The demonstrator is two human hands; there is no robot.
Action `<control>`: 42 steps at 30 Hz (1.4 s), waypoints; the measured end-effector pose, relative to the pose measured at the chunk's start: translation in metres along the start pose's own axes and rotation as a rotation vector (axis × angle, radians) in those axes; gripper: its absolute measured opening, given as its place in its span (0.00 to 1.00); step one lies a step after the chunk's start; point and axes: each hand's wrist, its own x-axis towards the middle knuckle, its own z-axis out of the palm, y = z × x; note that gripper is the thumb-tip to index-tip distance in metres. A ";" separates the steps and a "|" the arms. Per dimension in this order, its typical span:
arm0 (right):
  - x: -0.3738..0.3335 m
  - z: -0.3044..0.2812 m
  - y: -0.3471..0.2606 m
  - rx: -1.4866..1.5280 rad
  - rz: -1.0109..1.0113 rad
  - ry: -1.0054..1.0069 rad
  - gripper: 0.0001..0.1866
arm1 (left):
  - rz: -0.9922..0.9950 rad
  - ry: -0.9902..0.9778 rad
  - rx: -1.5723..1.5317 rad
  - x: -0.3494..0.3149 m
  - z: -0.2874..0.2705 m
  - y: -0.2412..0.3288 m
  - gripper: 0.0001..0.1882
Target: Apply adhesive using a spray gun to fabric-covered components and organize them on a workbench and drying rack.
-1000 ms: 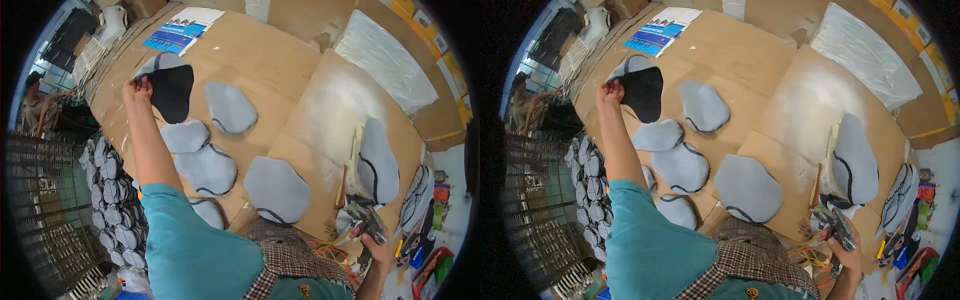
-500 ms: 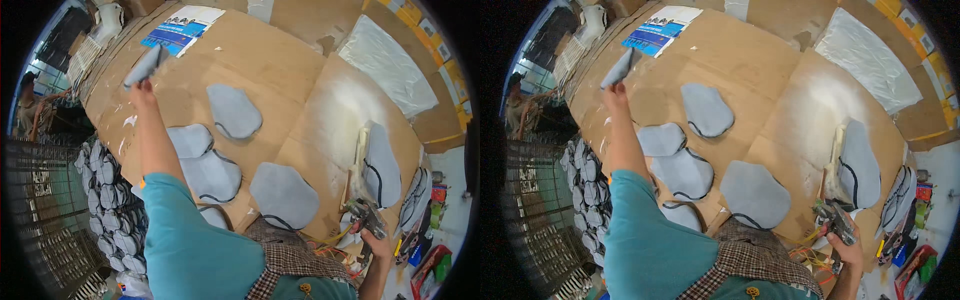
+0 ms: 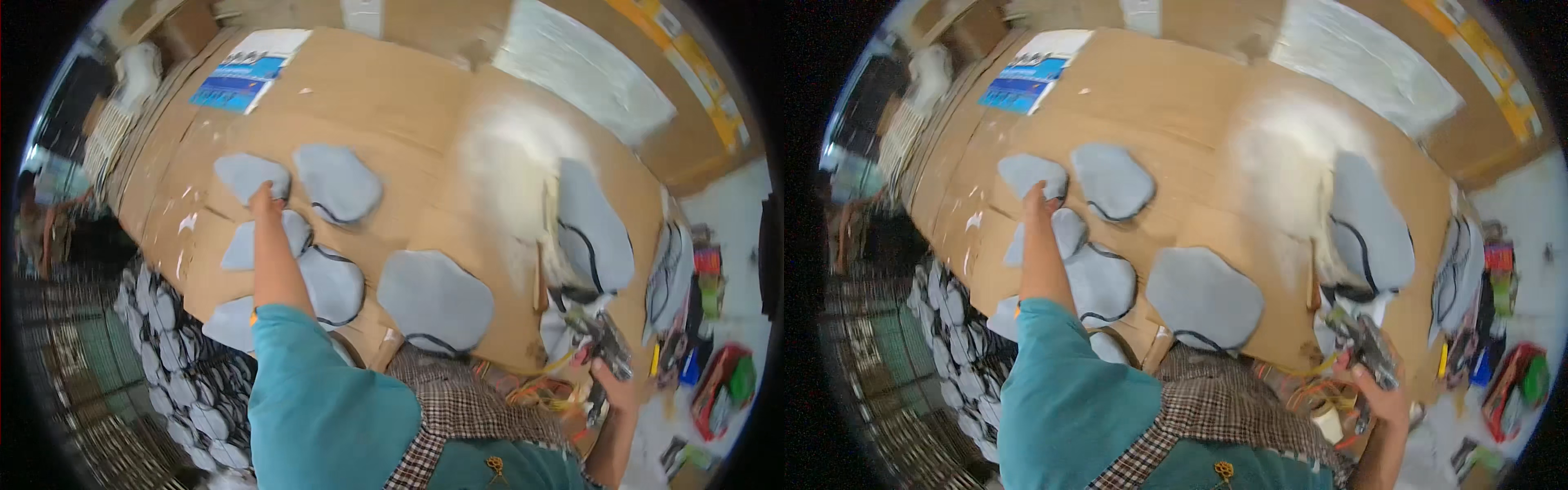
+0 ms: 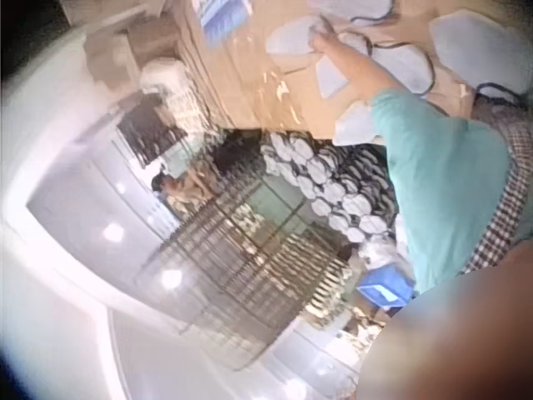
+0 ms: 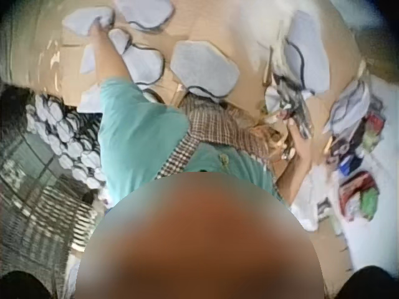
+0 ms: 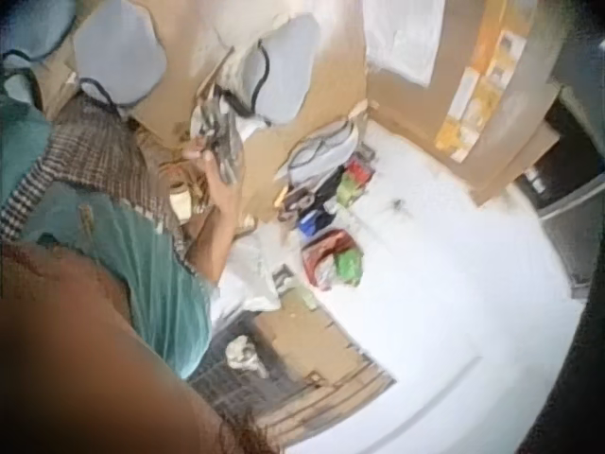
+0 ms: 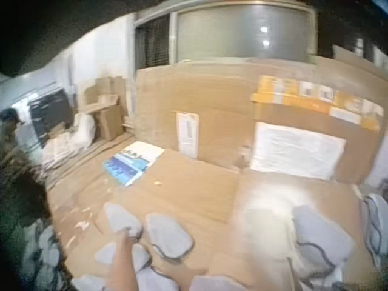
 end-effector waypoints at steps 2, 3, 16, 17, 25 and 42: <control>-0.015 -0.017 0.006 -0.016 -0.007 0.048 0.32 | 0.117 -0.183 -0.294 -0.027 -0.004 0.007 0.11; -0.027 -0.026 0.010 0.024 -0.019 0.075 0.33 | 0.137 -0.230 -0.174 -0.040 -0.003 0.017 0.09; -0.183 -0.148 0.093 0.242 -0.185 0.420 0.30 | 0.213 -0.114 -0.145 -0.360 -0.012 -0.103 0.22; -0.195 -0.161 0.100 0.263 -0.173 0.466 0.28 | 0.223 -0.121 -0.113 -0.382 -0.014 -0.107 0.22; -0.246 -0.221 0.145 0.234 -0.269 0.350 0.29 | 0.365 -0.091 -0.091 -0.491 0.006 -0.096 0.22; -0.223 -0.161 0.043 -0.261 -0.365 0.240 0.30 | 0.416 -0.277 -0.193 -0.471 0.010 -0.094 0.18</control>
